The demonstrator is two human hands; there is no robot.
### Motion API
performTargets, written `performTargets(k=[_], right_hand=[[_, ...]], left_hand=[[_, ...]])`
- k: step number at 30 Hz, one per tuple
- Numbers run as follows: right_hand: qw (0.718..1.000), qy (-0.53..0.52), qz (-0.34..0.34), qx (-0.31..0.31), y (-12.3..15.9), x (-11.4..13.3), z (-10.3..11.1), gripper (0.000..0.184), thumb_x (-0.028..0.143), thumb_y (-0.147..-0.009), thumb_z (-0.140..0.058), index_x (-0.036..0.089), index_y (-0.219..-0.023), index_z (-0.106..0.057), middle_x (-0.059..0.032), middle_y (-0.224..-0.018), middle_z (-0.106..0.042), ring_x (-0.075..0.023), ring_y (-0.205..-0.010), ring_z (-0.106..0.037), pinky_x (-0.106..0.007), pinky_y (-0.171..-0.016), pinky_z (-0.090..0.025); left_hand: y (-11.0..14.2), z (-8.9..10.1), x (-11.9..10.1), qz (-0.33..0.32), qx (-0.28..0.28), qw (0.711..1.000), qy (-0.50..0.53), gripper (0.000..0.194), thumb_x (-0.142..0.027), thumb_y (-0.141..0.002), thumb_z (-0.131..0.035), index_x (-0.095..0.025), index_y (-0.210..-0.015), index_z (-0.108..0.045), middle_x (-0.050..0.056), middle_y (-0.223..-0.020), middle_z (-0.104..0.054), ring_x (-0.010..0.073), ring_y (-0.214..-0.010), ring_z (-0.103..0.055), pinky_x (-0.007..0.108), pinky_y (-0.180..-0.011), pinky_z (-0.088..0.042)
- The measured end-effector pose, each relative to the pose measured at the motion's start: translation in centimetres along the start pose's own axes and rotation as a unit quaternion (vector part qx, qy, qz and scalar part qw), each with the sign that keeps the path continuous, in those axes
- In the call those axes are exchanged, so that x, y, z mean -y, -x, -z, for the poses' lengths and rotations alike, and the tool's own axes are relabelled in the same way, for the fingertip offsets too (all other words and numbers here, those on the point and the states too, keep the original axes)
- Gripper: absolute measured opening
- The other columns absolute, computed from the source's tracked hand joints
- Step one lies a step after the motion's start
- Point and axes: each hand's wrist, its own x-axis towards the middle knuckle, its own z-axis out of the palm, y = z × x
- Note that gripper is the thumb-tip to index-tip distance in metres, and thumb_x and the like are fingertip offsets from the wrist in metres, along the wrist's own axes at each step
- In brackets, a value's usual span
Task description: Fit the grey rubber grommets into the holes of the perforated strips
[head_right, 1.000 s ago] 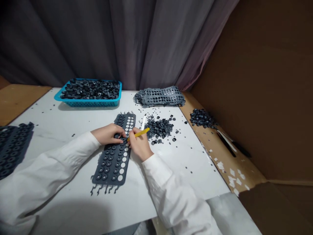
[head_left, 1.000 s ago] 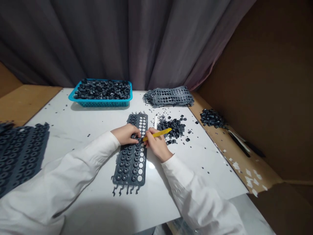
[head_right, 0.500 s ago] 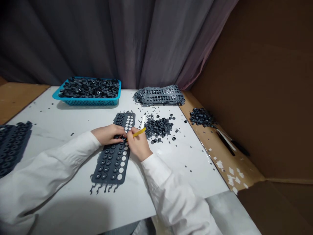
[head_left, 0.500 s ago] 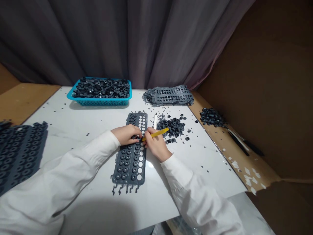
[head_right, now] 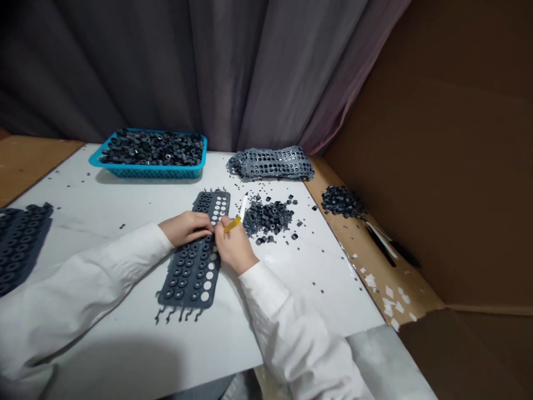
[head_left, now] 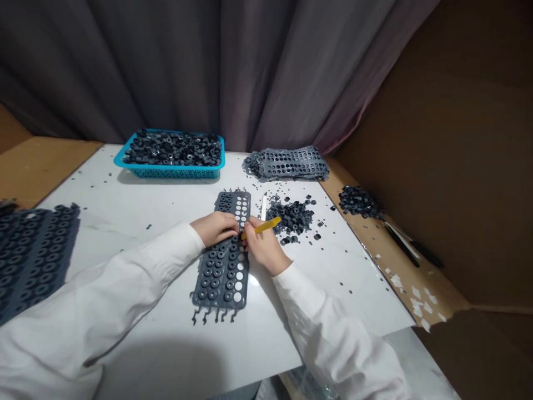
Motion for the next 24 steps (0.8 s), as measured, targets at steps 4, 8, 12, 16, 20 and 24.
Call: performTargets(k=[4, 8, 12, 16, 20, 24], right_hand=[[1.000, -0.004, -0.005, -0.007, 0.0, 0.2, 0.1, 0.024, 0.024, -0.085, -0.036, 0.022, -0.061, -0.035, 0.0034, -0.052, -0.042, -0.0122, -0.051, -0.045, -0.023, -0.050, -0.034], [1.000, -0.011, -0.007, -0.012, 0.0, 0.3, 0.1, 0.025, 0.024, -0.084, -0.036, 0.021, -0.059, -0.035, 0.0037, -0.051, -0.042, -0.0117, -0.050, -0.043, -0.022, -0.049, -0.033], [0.999, -0.018, -0.019, -0.025, 0.1, 0.4, 0.1, 0.024, 0.024, -0.081, -0.038, 0.021, -0.057, -0.036, 0.0043, -0.049, -0.042, -0.0110, -0.049, -0.042, -0.022, -0.049, -0.032], [0.999, -0.013, -0.024, -0.017, 0.2, 0.4, 0.2, 0.020, 0.023, -0.079, -0.043, 0.020, -0.059, -0.040, 0.0047, -0.050, -0.043, -0.0105, -0.049, -0.042, -0.022, -0.050, -0.033], [1.000, -0.005, -0.015, 0.006, 0.1, 0.3, 0.3, 0.022, 0.025, -0.081, -0.041, 0.020, -0.060, -0.040, 0.0040, -0.051, -0.045, -0.0109, -0.050, -0.043, -0.022, -0.050, -0.034], [1.000, 0.007, -0.018, 0.012, 0.1, 0.4, 0.4, 0.023, 0.027, -0.083, -0.039, 0.021, -0.062, -0.037, 0.0032, -0.052, -0.046, -0.0116, -0.050, -0.046, -0.022, -0.050, -0.034]], left_hand=[[0.0, 0.1, 0.6, 0.014, -0.033, 0.999, 0.018, 0.016, -0.024, -0.083, -0.051, -0.014, -0.077, -0.062, 0.005, -0.075, -0.063, 0.0150, -0.072, -0.058, 0.024, -0.069, -0.043], [-0.1, 0.4, 0.2, -0.007, 0.015, 1.000, -0.009, 0.014, -0.021, -0.082, -0.050, -0.014, -0.079, -0.062, 0.005, -0.075, -0.060, 0.0153, -0.070, -0.057, 0.024, -0.066, -0.043], [-0.2, 0.6, -0.5, -0.004, 0.053, 0.998, -0.038, 0.016, -0.019, -0.081, -0.048, -0.013, -0.082, -0.063, 0.007, -0.079, -0.059, 0.0171, -0.072, -0.056, 0.026, -0.067, -0.044], [-0.2, 0.3, -1.0, -0.004, 0.058, 0.996, -0.062, 0.019, -0.020, -0.082, -0.046, -0.013, -0.085, -0.064, 0.007, -0.082, -0.059, 0.0185, -0.078, -0.056, 0.028, -0.075, -0.045], [-0.1, -0.3, -0.9, -0.017, 0.017, 0.998, -0.066, 0.024, -0.022, -0.086, -0.039, -0.014, -0.080, -0.062, 0.006, -0.078, -0.058, 0.0171, -0.077, -0.055, 0.028, -0.076, -0.044], [0.0, -1.0, 0.1, -0.027, -0.037, 0.999, -0.018, 0.021, -0.022, -0.086, -0.041, -0.014, -0.078, -0.059, 0.006, -0.076, -0.058, 0.0153, -0.073, -0.055, 0.024, -0.070, -0.045]])
